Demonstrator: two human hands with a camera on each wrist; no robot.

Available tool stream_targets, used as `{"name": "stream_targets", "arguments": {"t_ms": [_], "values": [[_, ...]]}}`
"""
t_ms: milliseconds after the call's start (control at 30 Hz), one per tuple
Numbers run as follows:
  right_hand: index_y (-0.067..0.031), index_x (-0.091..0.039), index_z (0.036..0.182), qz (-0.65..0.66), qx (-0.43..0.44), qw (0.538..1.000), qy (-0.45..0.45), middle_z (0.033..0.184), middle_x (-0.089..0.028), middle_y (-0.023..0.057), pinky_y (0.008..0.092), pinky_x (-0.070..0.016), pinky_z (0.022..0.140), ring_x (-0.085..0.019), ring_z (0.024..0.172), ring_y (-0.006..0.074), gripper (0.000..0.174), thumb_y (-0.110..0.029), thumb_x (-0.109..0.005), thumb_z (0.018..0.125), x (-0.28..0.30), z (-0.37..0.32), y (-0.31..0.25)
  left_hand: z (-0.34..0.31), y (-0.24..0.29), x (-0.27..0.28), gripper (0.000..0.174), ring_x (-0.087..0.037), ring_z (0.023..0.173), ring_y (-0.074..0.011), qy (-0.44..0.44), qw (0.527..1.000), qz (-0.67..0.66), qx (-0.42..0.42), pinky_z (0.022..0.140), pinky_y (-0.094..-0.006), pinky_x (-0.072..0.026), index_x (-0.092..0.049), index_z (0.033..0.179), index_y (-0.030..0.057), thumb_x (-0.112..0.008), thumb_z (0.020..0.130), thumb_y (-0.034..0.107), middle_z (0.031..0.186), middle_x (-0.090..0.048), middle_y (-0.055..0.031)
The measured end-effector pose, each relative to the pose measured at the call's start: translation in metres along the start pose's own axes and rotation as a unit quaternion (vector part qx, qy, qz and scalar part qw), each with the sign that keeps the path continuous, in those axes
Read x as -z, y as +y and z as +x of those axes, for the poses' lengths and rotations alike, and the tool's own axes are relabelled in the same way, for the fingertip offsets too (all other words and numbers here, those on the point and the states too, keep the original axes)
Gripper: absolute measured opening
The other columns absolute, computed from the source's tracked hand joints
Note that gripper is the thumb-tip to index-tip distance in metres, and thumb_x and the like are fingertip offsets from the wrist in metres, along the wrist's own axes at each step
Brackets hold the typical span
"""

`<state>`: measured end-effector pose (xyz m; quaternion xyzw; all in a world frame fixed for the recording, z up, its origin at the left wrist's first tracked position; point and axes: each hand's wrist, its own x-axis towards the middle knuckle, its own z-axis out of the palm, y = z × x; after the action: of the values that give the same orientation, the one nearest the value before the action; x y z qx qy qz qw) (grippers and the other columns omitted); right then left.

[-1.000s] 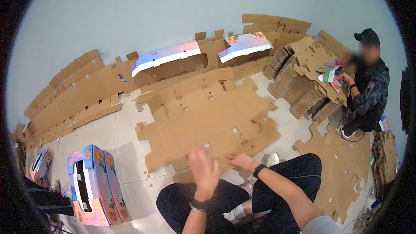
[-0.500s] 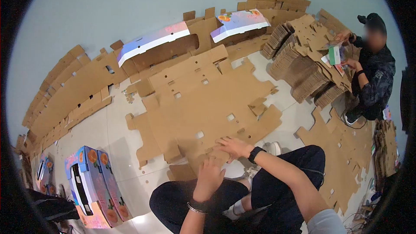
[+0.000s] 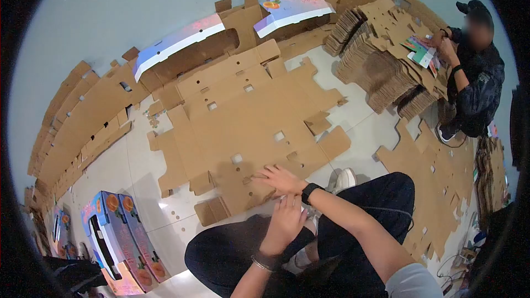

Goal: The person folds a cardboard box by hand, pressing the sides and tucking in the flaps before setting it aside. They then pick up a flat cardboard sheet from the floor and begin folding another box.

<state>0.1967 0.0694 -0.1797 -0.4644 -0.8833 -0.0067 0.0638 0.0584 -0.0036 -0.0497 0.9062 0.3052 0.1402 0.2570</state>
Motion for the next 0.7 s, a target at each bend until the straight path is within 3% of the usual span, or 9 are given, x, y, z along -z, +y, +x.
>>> {"name": "stream_targets", "arguments": {"t_ms": [133, 200, 300, 400, 533, 600, 667, 700], "values": [[-0.0193, -0.028, 0.143, 0.002, -0.006, 1.000, -0.014, 0.131, -0.041, 0.0069, 0.0411, -0.0424, 0.091, -0.042, 0.116, 0.0280, 0.096, -0.045, -0.076, 0.064, 0.003, 0.004, -0.004, 0.007, 0.006, 0.009, 0.033, -0.049, 0.100, -0.0372, 0.007, 1.000, -0.004, 0.002, 0.089, -0.0444, -0.0389, -0.050, 0.107, -0.0049, -0.056, 0.084, 0.018, 0.103, -0.050, -0.0213], [-0.0170, -0.033, 0.141, 0.136, -0.060, 0.988, -0.030, 0.129, -0.043, 0.0089, 0.0424, -0.0432, 0.089, -0.043, 0.116, 0.0291, 0.083, -0.048, -0.069, 0.072, 0.008, 0.005, -0.007, 0.007, 0.007, 0.012, 0.032, -0.049, 0.099, -0.0370, 0.021, 1.000, -0.012, -0.009, 0.089, -0.0439, -0.0391, -0.050, 0.106, -0.0043, -0.057, 0.083, 0.017, 0.101, -0.050, -0.0209], [-0.0139, -0.038, 0.137, 0.177, -0.128, 0.975, -0.040, 0.126, -0.045, 0.0111, 0.0442, -0.0434, 0.089, -0.043, 0.114, 0.0305, 0.069, -0.047, -0.060, 0.081, 0.010, 0.017, -0.021, 0.007, 0.009, 0.011, 0.031, -0.050, 0.098, -0.0362, 0.023, 1.000, 0.000, 0.013, 0.088, -0.0427, -0.0398, -0.051, 0.104, -0.0046, -0.057, 0.082, 0.017, 0.101, -0.051, -0.0205], [-0.0121, -0.041, 0.135, 0.109, -0.123, 0.986, -0.034, 0.124, -0.045, 0.0126, 0.0467, -0.0430, 0.089, -0.044, 0.112, 0.0325, 0.062, -0.043, -0.058, 0.084, -0.009, 0.024, -0.032, 0.005, 0.004, 0.013, 0.030, -0.050, 0.098, -0.0353, 0.009, 0.999, 0.012, 0.041, 0.087, -0.0419, -0.0408, -0.053, 0.102, -0.0048, -0.058, 0.082, 0.017, 0.100, -0.051, -0.0200], [-0.0120, -0.042, 0.134, 0.051, -0.133, 0.989, -0.031, 0.123, -0.045, 0.0135, 0.0474, -0.0466, 0.086, -0.045, 0.111, 0.0332, 0.060, -0.041, -0.058, 0.084, -0.017, 0.027, -0.046, -0.001, 0.002, 0.009, 0.027, -0.052, 0.092, -0.0318, 0.032, 0.998, 0.045, 0.022, 0.083, -0.0409, -0.0401, -0.056, 0.097, -0.0047, -0.056, 0.083, 0.018, 0.094, -0.052, -0.0169], [-0.0120, -0.043, 0.133, 0.057, -0.186, 0.979, -0.069, 0.124, -0.045, 0.0130, 0.0441, -0.0508, 0.082, -0.045, 0.111, 0.0324, 0.059, -0.038, -0.060, 0.082, -0.017, 0.031, -0.052, -0.001, 0.003, 0.008, 0.028, -0.052, 0.091, -0.0321, 0.040, 0.997, 0.058, 0.011, 0.083, -0.0411, -0.0404, -0.057, 0.096, -0.0051, -0.056, 0.083, 0.019, 0.093, -0.052, -0.0168], [-0.0117, -0.043, 0.132, 0.061, -0.187, 0.978, -0.076, 0.125, -0.044, 0.0126, 0.0416, -0.0520, 0.081, -0.045, 0.112, 0.0327, 0.058, -0.035, -0.061, 0.082, -0.014, 0.033, -0.050, -0.003, 0.004, 0.013, 0.033, -0.052, 0.097, -0.0356, -0.008, 0.996, 0.027, 0.080, 0.086, -0.0422, -0.0418, -0.054, 0.103, -0.0038, -0.056, 0.084, 0.023, 0.102, -0.052, -0.0202], [-0.0114, -0.043, 0.132, 0.067, -0.185, 0.977, -0.081, 0.125, -0.043, 0.0122, 0.0391, -0.0532, 0.080, -0.044, 0.113, 0.0329, 0.058, -0.032, -0.061, 0.081, -0.012, 0.035, -0.048, -0.002, 0.005, 0.014, 0.033, -0.052, 0.097, -0.0356, -0.009, 0.997, 0.028, 0.076, 0.086, -0.0422, -0.0418, -0.054, 0.103, -0.0038, -0.056, 0.084, 0.023, 0.102, -0.052, -0.0202]]}}
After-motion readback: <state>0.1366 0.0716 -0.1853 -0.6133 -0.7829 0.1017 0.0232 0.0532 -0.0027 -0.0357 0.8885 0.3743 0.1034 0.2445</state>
